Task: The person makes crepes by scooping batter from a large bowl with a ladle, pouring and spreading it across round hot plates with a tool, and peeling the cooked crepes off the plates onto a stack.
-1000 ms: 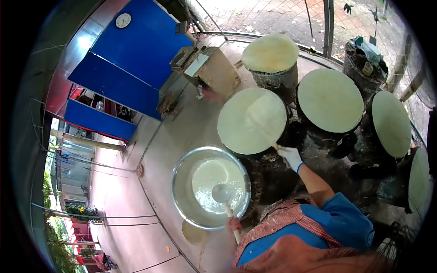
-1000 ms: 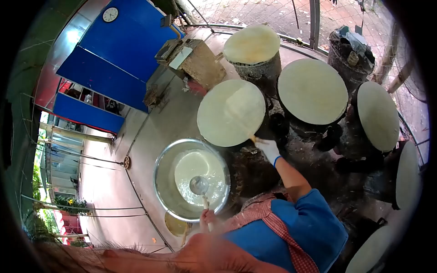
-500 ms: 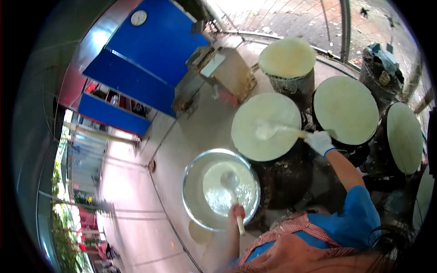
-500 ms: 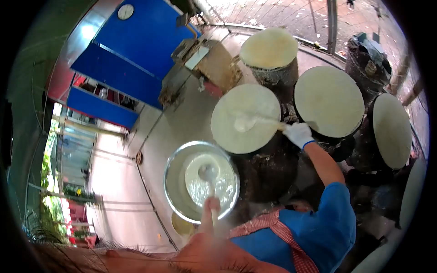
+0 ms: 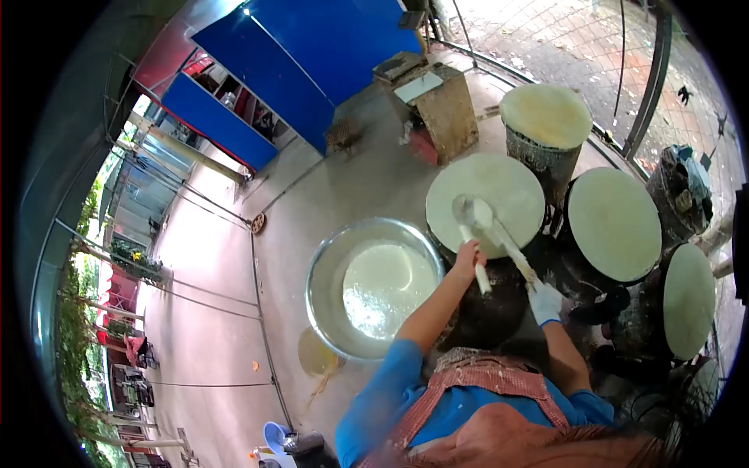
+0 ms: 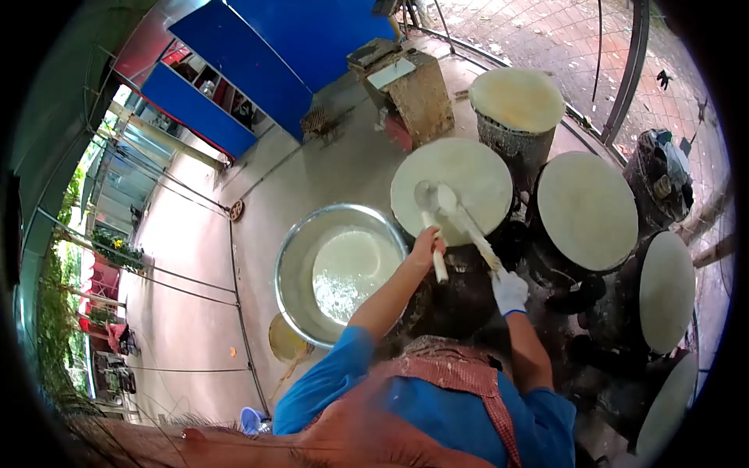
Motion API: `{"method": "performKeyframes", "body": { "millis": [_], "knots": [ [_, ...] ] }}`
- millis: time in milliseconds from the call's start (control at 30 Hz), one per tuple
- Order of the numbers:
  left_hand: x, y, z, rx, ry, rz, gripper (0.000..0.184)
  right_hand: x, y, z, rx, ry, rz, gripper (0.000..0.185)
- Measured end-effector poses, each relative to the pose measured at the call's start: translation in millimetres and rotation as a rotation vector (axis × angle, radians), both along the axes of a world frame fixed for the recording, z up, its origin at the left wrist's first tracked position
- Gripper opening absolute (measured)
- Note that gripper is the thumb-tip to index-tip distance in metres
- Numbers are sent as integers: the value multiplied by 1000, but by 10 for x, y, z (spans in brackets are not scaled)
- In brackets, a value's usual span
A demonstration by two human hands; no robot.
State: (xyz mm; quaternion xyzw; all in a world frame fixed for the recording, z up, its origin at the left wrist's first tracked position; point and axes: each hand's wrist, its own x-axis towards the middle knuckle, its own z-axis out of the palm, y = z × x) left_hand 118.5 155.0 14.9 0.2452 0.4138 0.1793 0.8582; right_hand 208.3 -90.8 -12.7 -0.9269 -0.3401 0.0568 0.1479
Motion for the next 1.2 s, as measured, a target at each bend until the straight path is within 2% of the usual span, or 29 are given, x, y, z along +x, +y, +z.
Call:
{"method": "performKeyframes", "body": {
  "millis": [33, 67, 100, 167, 200, 233, 300, 333, 433, 500, 533, 567, 600, 633, 667, 700, 767, 800, 867, 900, 967, 1033, 1067, 1100, 1133, 1167, 1200],
  "knots": [
    [40, 51, -197, -222, -140, -26, 19, -172, 45, 0, 132, 3, -11, 31],
    [-120, 38, -32, -393, -221, -38, 20, -298, 55, 180, 243, 1, -39, 27],
    [-377, 31, 289, -570, -296, -52, 20, -420, -31, 340, 235, -69, -27, 27],
    [-998, -204, 506, -251, -243, -132, 10, -540, -191, 551, 216, -218, 0, 27],
    [-1302, -318, 619, -95, -201, -162, 7, -588, -280, 440, 399, -282, 76, 31],
    [-1435, -358, 663, -277, -147, -164, 17, -698, -280, 429, 342, -323, 41, 34],
    [-1508, -242, 603, -689, -228, -242, 33, -927, -282, 476, 198, -391, -10, 39],
    [-1484, -180, 523, -933, -332, -294, 43, -1008, -297, 528, 264, -377, -21, 47],
    [-1451, -195, 638, -1240, -374, -399, 43, -1277, -436, 615, 412, -246, -143, 48],
    [-1451, -344, 847, -1314, -386, -423, 43, -1404, -631, 670, 423, -143, -214, 46],
    [-1456, -399, 818, -1291, -352, -476, 42, -1473, -770, 542, 409, -89, -229, 45],
    [-1455, -493, 936, -1371, -337, -544, 41, -1548, -974, 421, 396, -45, -262, 43],
    [-1487, -590, 913, -1246, -335, -606, 37, -1671, -1127, 524, 421, 25, -353, 42],
    [-1550, -846, 1264, -1071, -289, -556, 35, -1815, -1231, 654, 460, 75, -486, 41],
    [-1527, -914, 1121, -804, -306, -754, 30, -1956, -1407, 522, 649, 47, -584, 41],
    [-1635, -973, 818, -397, -322, -831, 23, -2051, -1598, 392, 843, -19, -659, 42],
    [-1478, -1137, 374, -71, -308, -960, 29, -2356, -2096, 967, 729, 299, -947, 45],
    [-1433, -1223, 154, 93, -291, -1015, 38, -2614, -2411, 981, 690, 229, -1069, 44],
    [-854, -1444, -827, -563, -163, -1197, 33, -3026, -2932, 888, 592, 159, -1220, 41],
    [-748, -1731, -675, -819, -70, -1266, 30, -3190, -3171, 787, 532, 142, -1337, 44],
    [-676, -2370, -301, -1194, 91, -1396, 25, -3770, -3505, 964, 512, 96, -1596, 44],
    [-662, -2953, -74, -1410, 213, -1479, 25, -4372, -3797, 793, 456, -103, -1851, 41],
    [-671, -3217, -15, -1476, 290, -1522, 27, -4686, -3894, 824, 445, -102, -1985, 41],
    [-667, -3487, 27, -1520, 352, -1563, 30, -5004, -3973, 690, 299, -176, -2108, 44],
    [-647, -3670, 9, -1500, 430, -1606, 29, -5220, -3967, 785, 429, -112, -2272, 49],
    [-627, -3848, -10, -1479, 510, -1645, 29, -5400, -3971, 827, 186, -242, -2311, 52],
    [-661, -4098, 119, -1491, 633, -1608, 32, -5515, -3999, 827, 182, -207, -2386, 47]
  ]
}}
